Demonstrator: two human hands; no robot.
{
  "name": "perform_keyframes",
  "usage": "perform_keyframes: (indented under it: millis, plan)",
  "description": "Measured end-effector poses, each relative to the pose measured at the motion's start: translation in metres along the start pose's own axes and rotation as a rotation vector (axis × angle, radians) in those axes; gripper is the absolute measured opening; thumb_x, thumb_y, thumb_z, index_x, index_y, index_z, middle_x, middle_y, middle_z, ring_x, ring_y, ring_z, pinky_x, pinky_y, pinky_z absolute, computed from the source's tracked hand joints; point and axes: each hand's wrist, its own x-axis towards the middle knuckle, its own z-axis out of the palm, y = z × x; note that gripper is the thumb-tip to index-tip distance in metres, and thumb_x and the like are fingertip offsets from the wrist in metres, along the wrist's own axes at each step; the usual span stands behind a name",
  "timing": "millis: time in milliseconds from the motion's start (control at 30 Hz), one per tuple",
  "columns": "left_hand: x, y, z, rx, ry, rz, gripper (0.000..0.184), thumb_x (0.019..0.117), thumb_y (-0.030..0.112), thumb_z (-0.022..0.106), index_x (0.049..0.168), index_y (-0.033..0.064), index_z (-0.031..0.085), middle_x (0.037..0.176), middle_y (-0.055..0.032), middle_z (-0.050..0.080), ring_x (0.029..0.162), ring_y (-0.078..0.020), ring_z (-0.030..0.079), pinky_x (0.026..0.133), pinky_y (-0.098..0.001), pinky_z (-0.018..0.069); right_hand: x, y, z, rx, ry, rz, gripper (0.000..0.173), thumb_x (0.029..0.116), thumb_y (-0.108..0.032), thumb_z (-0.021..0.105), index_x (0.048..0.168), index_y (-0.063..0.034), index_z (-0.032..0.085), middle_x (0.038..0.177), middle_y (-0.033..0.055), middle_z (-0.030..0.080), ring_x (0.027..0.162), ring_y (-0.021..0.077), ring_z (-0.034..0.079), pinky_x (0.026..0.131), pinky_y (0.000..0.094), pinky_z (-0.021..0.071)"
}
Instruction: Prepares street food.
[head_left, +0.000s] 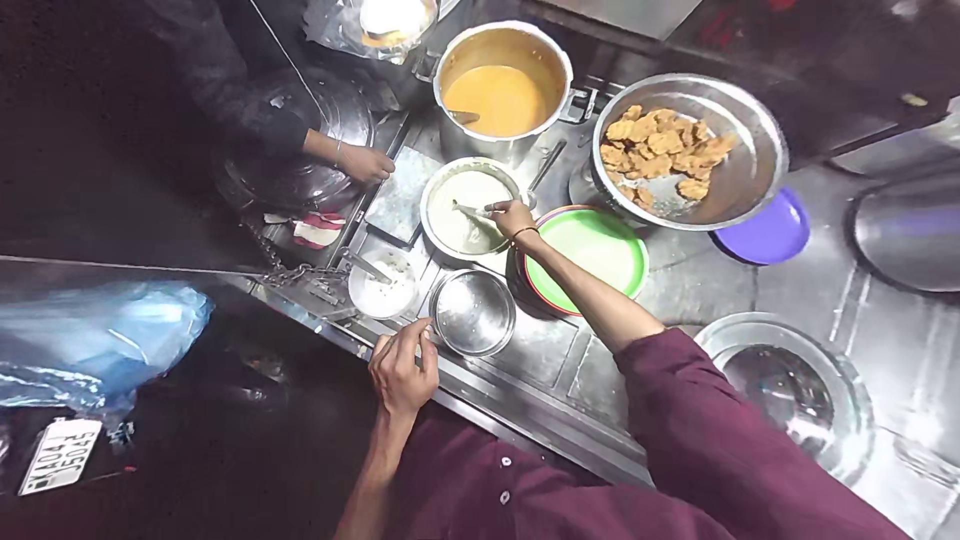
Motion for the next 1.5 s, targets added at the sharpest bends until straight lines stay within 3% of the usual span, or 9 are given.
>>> perform_keyframes:
  millis: [200,467,667,767,900,1000,1100,1367,1500]
  plan:
    - [0.0,0.0,0.001,0.009,0.022,-0.024,0.028,0.0974,0.025,0.055,0.106,0.0109,0.078,0.077,0.0016,0.073,0.064,-0.009,0.064,0.063,-0.0308,0.0527,-0.03,-0.01,-0.023,-0.653,0.009,-0.08,0.022,0.0922,-0.024,0.064,0.103,-0.0086,0.075,0.1,0.0243,0.072,0.096,0.0475,0.069,0.074,0.0685,0.0527]
    - [0.003,-0.001,0.001,-0.007,0.011,0.022,0.027,0.0979,0.027,0.056,0.103,0.0126,0.079,0.074,0.0037,0.072,0.062,-0.0069,0.063,0.062,-0.0294,0.0513,-0.012,0.01,0.023,0.155,-0.095,0.104,0.026,0.0984,-0.019,0.062,0.118,-0.0076,0.074,0.107,0.0205,0.071,0.096,0.0355,0.068,0.088,0.0591,0.0536]
    - [0.003,-0.001,0.0,0.018,-0.002,0.017,0.027,0.0975,0.025,0.055,0.103,0.0117,0.079,0.074,0.0031,0.072,0.063,-0.008,0.063,0.061,-0.0293,0.0517,-0.034,-0.014,-0.004,-0.753,-0.026,-0.269,0.024,0.0953,-0.012,0.061,0.114,0.0023,0.066,0.1,0.03,0.068,0.093,0.0521,0.068,0.072,0.0676,0.0523]
    - [0.002,0.001,0.001,0.016,0.008,-0.002,0.027,0.0974,0.024,0.056,0.103,0.012,0.079,0.073,0.0033,0.071,0.061,-0.008,0.062,0.06,-0.0297,0.0506,-0.035,-0.034,-0.029,-0.519,-0.035,-0.031,0.023,0.0892,-0.019,0.066,0.096,0.0022,0.07,0.1,0.0285,0.07,0.098,0.0498,0.068,0.076,0.0704,0.0517]
    - [0.002,0.0,0.001,0.019,-0.003,0.024,0.028,0.0979,0.026,0.055,0.102,0.0116,0.079,0.071,0.0034,0.07,0.06,-0.0081,0.061,0.059,-0.0297,0.0502,0.0,-0.006,-0.019,-0.019,-0.02,0.128,0.03,0.0959,-0.023,0.063,0.113,-0.0002,0.072,0.111,0.0268,0.07,0.104,0.044,0.067,0.09,0.0669,0.0508]
    - [0.003,-0.001,0.0,0.021,-0.013,0.038,0.028,0.0985,0.026,0.055,0.102,0.0112,0.079,0.072,0.0033,0.071,0.06,-0.008,0.062,0.059,-0.0293,0.051,-0.015,-0.001,0.0,-0.541,0.047,-0.23,0.026,0.0972,-0.008,0.055,0.117,0.0037,0.067,0.105,0.0303,0.069,0.096,0.0503,0.069,0.076,0.0652,0.0542]
    - [0.003,-0.002,0.0,0.015,-0.013,0.038,0.027,0.0976,0.025,0.056,0.102,0.0104,0.079,0.07,0.0036,0.07,0.059,-0.0075,0.061,0.058,-0.0293,0.0503,-0.048,-0.017,-0.002,-0.834,-0.062,-0.353,0.012,0.094,-0.003,0.061,0.095,0.0072,0.067,0.093,0.028,0.067,0.086,0.0481,0.068,0.068,0.0626,0.0541]
    - [0.002,0.0,0.001,0.018,-0.003,0.052,0.027,0.0968,0.026,0.057,0.1,0.0104,0.079,0.07,0.0025,0.07,0.058,-0.0076,0.06,0.059,-0.0297,0.0491,-0.002,-0.015,-0.015,-0.059,-0.207,0.191,0.024,0.0906,-0.014,0.068,0.099,0.0085,0.068,0.096,0.0238,0.068,0.087,0.0367,0.066,0.08,0.0605,0.0521]
    - [0.003,-0.001,0.001,0.015,-0.002,0.063,0.027,0.0971,0.026,0.057,0.1,0.0096,0.079,0.069,0.0027,0.069,0.057,-0.0078,0.059,0.058,-0.0294,0.0494,0.006,0.011,0.02,0.078,-0.087,0.121,0.029,0.0951,-0.024,0.065,0.111,-0.0021,0.073,0.105,0.0233,0.071,0.098,0.0398,0.069,0.086,0.0643,0.0537]
